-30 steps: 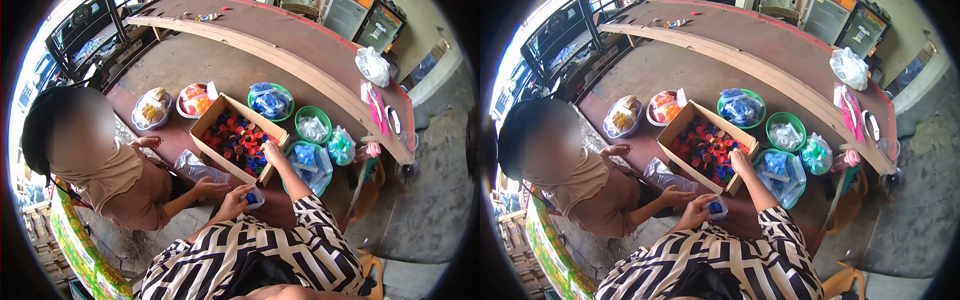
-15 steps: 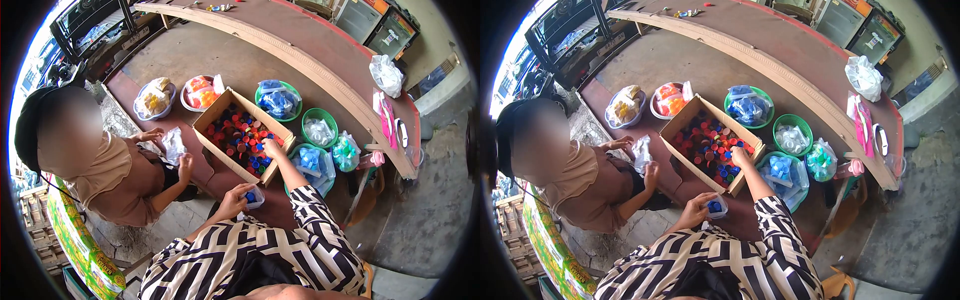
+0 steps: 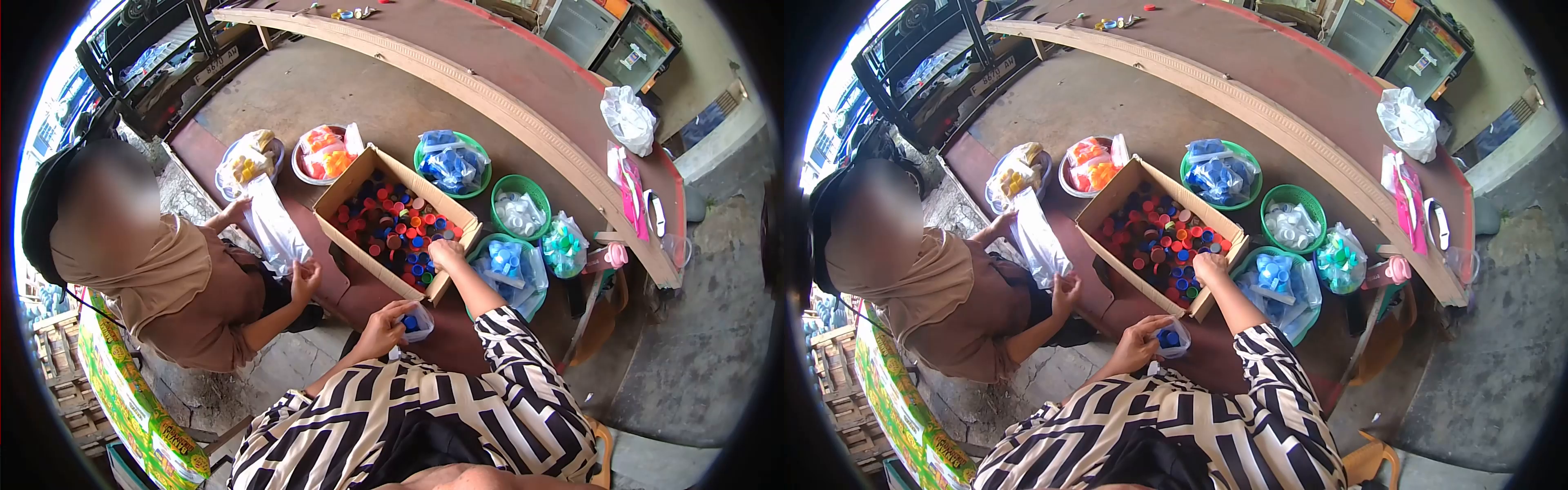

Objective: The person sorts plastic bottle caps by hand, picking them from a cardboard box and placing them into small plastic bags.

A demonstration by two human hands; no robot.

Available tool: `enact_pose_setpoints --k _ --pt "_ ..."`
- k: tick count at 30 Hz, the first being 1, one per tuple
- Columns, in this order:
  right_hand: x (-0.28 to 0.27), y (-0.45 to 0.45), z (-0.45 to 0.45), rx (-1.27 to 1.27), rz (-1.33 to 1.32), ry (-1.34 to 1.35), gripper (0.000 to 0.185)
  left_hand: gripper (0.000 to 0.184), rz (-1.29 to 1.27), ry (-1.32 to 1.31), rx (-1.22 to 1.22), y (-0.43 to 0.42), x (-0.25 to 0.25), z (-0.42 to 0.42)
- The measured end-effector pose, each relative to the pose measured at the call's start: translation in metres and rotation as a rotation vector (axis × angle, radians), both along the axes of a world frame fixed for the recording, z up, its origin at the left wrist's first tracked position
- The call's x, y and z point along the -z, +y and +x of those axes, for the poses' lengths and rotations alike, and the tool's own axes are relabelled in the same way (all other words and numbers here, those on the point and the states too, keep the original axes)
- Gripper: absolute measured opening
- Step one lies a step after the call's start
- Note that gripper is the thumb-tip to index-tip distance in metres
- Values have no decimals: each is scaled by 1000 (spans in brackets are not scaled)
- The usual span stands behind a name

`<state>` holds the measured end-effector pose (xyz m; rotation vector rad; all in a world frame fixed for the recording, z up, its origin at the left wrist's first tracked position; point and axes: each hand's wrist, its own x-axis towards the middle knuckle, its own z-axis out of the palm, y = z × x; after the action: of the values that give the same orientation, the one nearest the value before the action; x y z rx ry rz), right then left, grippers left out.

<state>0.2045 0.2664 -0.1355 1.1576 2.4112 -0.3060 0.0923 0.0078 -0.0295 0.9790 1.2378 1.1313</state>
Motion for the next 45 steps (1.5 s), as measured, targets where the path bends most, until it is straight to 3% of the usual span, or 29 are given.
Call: enact_pose_setpoints --k 3,5,7,9,11,14,17,21,23,25,30,33,35,38,45 --pt "-13 -1 0 55 -36 66 8 54 -5 -20 -3 -1 -3 0" --pt "9 8 -2 185 136 404 16 53 8 -1 -6 -1 -2 1" --pt "4 7 -4 182 175 479 10 53 2 0 -3 -2 1 0" --pt "1 4 1 105 8 532 11 53 -2 3 3 -3 3 -1" --pt "3 1 -7 -34 -77 534 29 55 8 -12 -1 -3 4 0" --pt "-4 -29 -15 -91 91 527 21 55 30 12 6 -3 6 -1" --pt "29 -16 -20 -36 144 471 13 55 9 5 19 -4 3 -2" --pt "37 4 -11 175 110 876 10 55 16 -6 15 -6 6 -2" --pt "7 -5 -8 231 71 743 15 52 19 -30 -14 -7 5 -1" --pt "-7 -14 -4 14 116 398 19 52 6 -44 -17 -8 5 0" --pt "21 -2 -8 -89 247 330 19 51 9 -22 -13 -7 5 1" --pt "4 14 -15 320 -519 542 17 52 9 -29 -27 -8 6 1" --pt "3 11 -3 614 -918 906 17 52 18 -27 -14 -9 11 -2" --pt "-20 -2 15 633 -1139 1074 20 52 10 -18 13 -9 6 -1" --pt "-46 -37 51 669 -1274 1250 28 52 -14 34 49 -2 -9 0"
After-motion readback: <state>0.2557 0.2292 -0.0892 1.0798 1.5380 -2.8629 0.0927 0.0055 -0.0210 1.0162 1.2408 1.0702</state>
